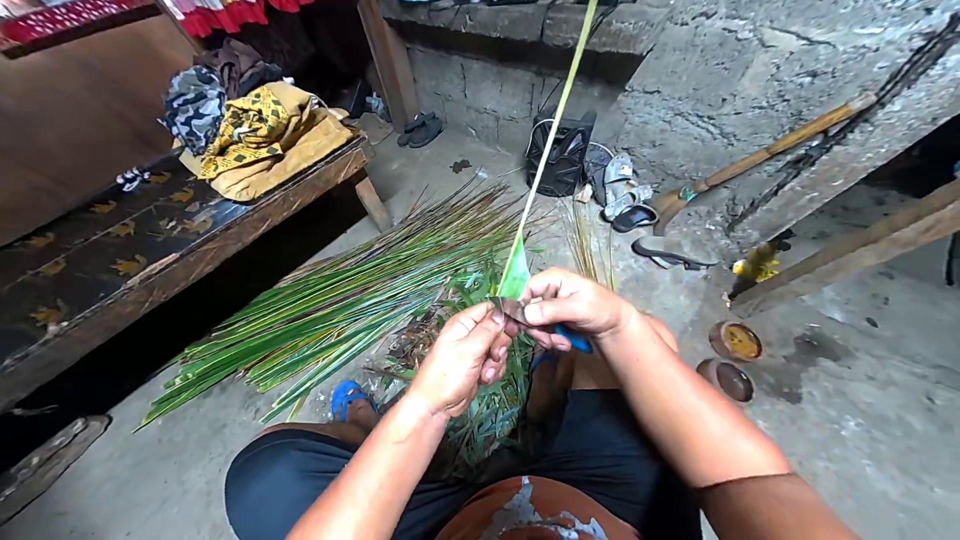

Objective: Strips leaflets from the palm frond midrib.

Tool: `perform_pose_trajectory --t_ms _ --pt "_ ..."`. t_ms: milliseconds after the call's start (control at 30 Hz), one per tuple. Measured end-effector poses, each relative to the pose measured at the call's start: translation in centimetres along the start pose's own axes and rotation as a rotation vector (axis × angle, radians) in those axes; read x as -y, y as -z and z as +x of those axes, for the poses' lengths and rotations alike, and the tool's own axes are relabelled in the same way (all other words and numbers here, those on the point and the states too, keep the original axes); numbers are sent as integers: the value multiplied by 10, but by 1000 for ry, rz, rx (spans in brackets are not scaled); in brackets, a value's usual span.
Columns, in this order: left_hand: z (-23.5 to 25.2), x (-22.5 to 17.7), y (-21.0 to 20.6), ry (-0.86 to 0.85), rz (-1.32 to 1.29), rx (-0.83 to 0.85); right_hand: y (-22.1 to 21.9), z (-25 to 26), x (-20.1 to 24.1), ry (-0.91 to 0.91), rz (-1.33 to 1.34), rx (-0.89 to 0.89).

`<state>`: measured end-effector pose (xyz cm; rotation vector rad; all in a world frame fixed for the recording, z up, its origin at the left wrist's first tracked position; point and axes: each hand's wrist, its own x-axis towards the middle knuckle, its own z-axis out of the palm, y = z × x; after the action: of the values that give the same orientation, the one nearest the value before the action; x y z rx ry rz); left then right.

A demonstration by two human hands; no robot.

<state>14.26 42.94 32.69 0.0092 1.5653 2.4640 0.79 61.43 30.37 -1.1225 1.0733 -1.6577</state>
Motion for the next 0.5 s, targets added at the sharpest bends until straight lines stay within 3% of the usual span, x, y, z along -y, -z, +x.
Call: perform_pose_trajectory --t_ms 167,500 --pt "-2 4 -2 16 -75 110 9 -2 0 69 -52 95" --pt "-14 7 4 23 -90 74 19 16 4 96 -166 1"
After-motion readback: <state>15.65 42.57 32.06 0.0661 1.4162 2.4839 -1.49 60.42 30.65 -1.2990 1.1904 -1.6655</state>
